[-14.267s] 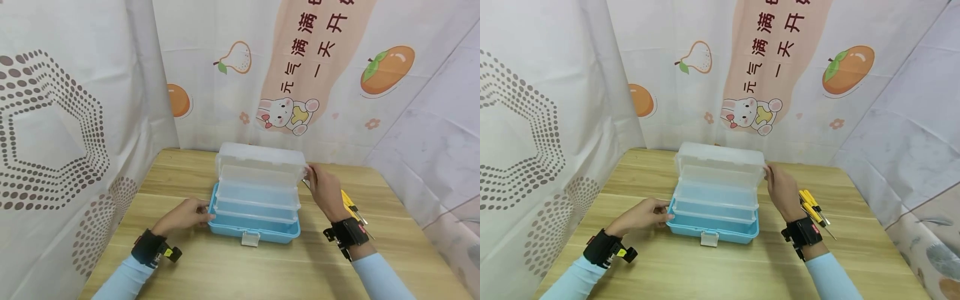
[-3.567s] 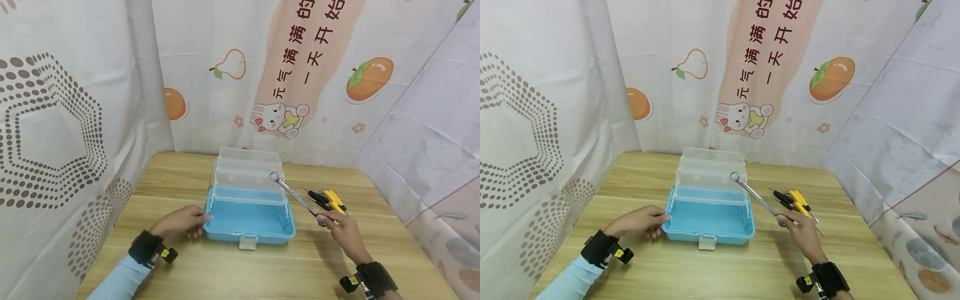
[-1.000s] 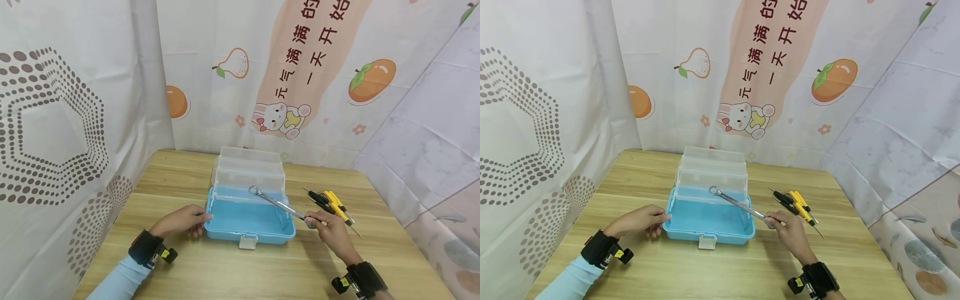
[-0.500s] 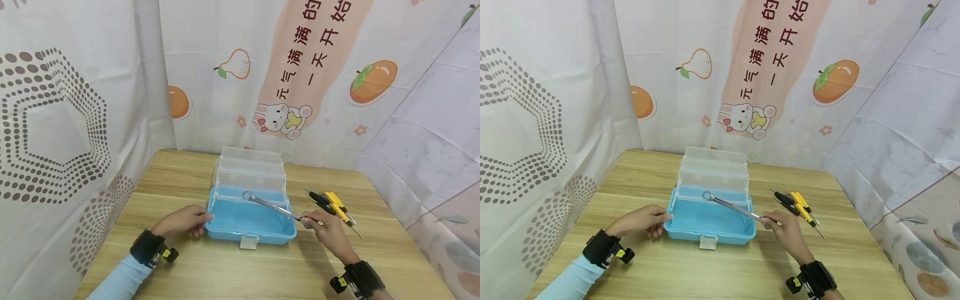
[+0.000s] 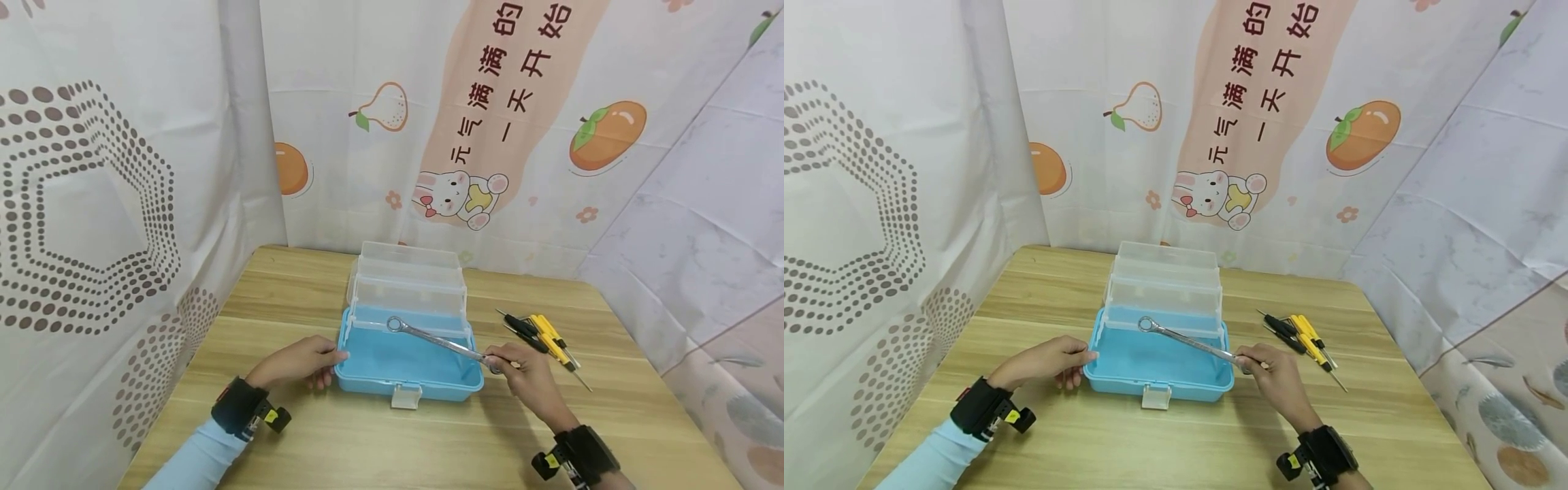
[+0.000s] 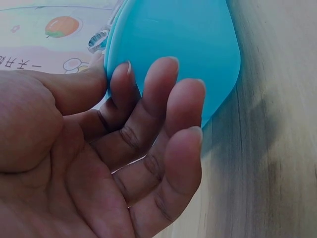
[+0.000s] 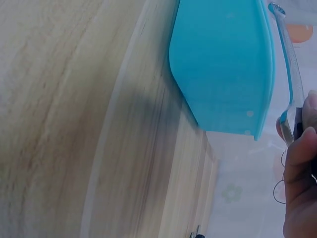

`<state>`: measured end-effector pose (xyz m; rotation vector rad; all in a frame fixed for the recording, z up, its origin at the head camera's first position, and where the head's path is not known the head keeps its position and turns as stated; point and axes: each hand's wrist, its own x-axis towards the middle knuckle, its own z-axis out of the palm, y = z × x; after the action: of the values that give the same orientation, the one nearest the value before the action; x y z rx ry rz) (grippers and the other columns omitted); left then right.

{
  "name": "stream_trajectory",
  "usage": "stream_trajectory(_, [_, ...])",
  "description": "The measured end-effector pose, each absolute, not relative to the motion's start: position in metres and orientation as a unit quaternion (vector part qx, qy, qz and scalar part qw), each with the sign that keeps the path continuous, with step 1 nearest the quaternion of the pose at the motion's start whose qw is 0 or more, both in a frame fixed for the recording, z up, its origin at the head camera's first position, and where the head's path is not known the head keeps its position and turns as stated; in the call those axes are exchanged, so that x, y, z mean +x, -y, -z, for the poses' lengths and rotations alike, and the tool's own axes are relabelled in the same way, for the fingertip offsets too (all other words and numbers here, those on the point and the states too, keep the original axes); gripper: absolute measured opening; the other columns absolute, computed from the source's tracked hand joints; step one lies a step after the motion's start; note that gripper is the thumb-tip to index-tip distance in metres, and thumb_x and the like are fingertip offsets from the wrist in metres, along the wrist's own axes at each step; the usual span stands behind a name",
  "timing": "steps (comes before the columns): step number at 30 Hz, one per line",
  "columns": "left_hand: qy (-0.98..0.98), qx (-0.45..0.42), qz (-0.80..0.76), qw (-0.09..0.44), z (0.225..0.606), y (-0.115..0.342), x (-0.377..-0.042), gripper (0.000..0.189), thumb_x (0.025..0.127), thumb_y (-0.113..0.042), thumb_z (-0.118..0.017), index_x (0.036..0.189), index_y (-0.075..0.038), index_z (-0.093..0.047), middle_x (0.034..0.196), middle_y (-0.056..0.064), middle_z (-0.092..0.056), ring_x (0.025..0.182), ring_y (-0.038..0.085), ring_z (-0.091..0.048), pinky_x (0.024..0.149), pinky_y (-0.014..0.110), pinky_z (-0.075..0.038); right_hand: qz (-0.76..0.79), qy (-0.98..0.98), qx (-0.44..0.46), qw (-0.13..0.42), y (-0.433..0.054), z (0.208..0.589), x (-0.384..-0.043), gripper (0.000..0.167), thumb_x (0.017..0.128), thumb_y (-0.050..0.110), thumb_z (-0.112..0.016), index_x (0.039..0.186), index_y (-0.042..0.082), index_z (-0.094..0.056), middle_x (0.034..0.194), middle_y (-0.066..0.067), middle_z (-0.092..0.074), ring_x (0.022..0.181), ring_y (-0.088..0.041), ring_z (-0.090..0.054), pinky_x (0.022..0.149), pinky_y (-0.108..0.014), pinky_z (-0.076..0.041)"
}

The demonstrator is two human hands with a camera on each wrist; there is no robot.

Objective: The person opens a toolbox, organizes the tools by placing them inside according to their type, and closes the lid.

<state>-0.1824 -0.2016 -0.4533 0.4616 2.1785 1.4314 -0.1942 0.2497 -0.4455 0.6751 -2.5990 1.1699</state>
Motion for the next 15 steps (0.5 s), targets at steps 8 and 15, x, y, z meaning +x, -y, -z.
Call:
stream_trajectory(8, [-0.793,0.172,-0.53,0.249,0.455,0.203,-0.182,0.04,0.11,-0.033,-0.051,0.089,-0.001,-0.063,0.074,0.007,-0.065,0.061,0.016,-0.061,0.054,0.027,-0.05,-0.385,0.884,0.24,0.115,-0.242,0.445,-0.195,0.016,0.094,0.0,-0.073,0.101,0.012,-0.08,0.08,-0.004,-0.069,0.049,-0.004,-0.047,0.039,-0.021,-0.04])
stream_trajectory(15, [-0.792,0.171,-0.532,0.248,0.454,0.203,-0.182,0.04,0.11,-0.032,-0.051,0.09,0.0,-0.063,0.073,0.006,-0.064,0.061,0.017,-0.06,0.054,0.028,-0.05,-0.362,0.888,0.249,0.136,-0.234,0.446,-0.194,0.016,0.091,0.0,-0.075,0.101,0.011,-0.081,0.083,0.008,-0.07,0.054,-0.004,-0.052,0.046,-0.022,-0.043])
